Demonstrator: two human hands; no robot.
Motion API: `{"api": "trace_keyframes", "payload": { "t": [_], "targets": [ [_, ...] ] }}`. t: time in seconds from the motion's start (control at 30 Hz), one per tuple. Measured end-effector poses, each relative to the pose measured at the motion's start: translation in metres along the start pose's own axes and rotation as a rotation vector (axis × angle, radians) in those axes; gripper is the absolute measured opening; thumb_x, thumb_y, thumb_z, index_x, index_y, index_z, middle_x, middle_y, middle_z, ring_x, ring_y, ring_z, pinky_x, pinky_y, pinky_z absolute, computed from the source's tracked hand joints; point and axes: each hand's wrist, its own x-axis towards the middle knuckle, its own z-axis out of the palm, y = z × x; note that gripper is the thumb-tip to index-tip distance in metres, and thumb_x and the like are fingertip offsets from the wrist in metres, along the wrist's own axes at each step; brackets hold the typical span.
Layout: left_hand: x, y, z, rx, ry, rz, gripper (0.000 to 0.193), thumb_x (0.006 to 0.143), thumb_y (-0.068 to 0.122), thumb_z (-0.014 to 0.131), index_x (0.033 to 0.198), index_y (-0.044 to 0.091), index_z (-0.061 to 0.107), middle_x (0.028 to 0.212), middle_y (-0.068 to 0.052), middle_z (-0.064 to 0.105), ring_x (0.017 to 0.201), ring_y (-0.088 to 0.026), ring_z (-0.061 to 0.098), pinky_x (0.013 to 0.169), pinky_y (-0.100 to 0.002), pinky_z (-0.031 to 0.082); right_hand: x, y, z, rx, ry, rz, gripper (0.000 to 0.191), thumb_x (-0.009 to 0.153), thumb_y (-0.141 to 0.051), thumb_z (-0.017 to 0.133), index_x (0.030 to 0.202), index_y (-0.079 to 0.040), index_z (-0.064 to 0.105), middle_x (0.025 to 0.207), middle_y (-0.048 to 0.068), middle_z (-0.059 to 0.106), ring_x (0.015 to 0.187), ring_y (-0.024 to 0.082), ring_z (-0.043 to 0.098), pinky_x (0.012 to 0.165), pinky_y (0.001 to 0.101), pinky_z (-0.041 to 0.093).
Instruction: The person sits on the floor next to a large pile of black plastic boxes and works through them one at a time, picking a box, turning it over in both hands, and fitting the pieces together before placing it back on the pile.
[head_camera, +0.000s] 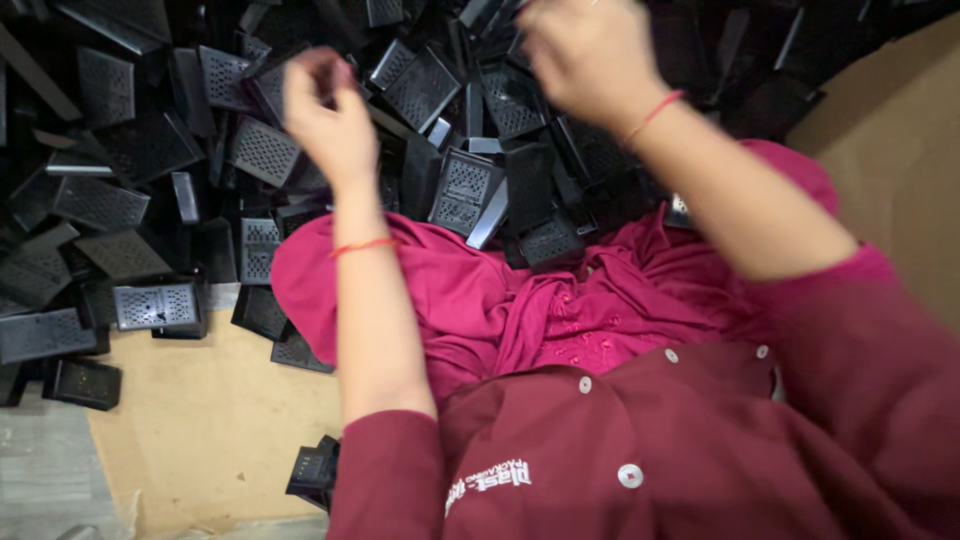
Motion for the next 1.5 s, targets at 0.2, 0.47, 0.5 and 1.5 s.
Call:
{"api": "trace_keyframes", "payload": {
  "t": [0.2,0.47,0.5,1.5],
  "targets": [
    [-0.036,-0.017,0.038,0.326,-0.104,0.036,0.025,0.086,0.011,0.083,0.107,0.007,0.069,0.106,-0.013,0.068,0.098,-0.033,0.068,0.086,-0.040,0.056,0.013,-0.039,0.126,0.157,0.026,-0.290,0.031,0.092,-0.012,0.066,0.121,-0.001,0.071,0.126,0.014,0.068,0.119,0.030,0.066,0.104,0.0403,0.053],
    [-0.043,-0.014,0.049,0.513,-0.412,-0.133,0.047,0.070,0.018,0.086,0.113,0.009,0.068,0.109,-0.017,0.070,0.101,-0.040,0.066,0.084,-0.048,0.054,0.042,-0.012,0.192,-0.447,-0.158,-0.069,0.030,0.096,-0.021,0.062,0.112,0.003,0.070,0.130,0.027,0.064,0.118,0.038,0.059,0.106,0.0514,0.039],
    [-0.042,-0.015,0.050,0.500,-0.453,-0.182,0.047,0.071,0.020,0.086,0.113,0.010,0.068,0.109,-0.017,0.072,0.102,-0.040,0.067,0.084,-0.048,0.054,0.040,-0.013,0.192,-0.500,-0.157,-0.057,0.029,0.093,-0.022,0.062,0.110,0.000,0.071,0.129,0.028,0.064,0.113,0.039,0.060,0.102,0.0519,0.040],
    [-0.121,0.128,0.054,-1.494,-0.509,-1.010,0.060,0.105,0.013,0.064,0.155,0.014,0.029,0.152,-0.017,0.045,0.134,-0.029,0.055,0.109,-0.045,0.051,-0.095,-0.097,-0.048,0.671,0.197,0.248,0.055,0.102,-0.016,0.059,0.155,-0.005,0.047,0.159,0.023,0.044,0.148,0.041,0.048,0.126,0.0465,0.038]
  ]
}}
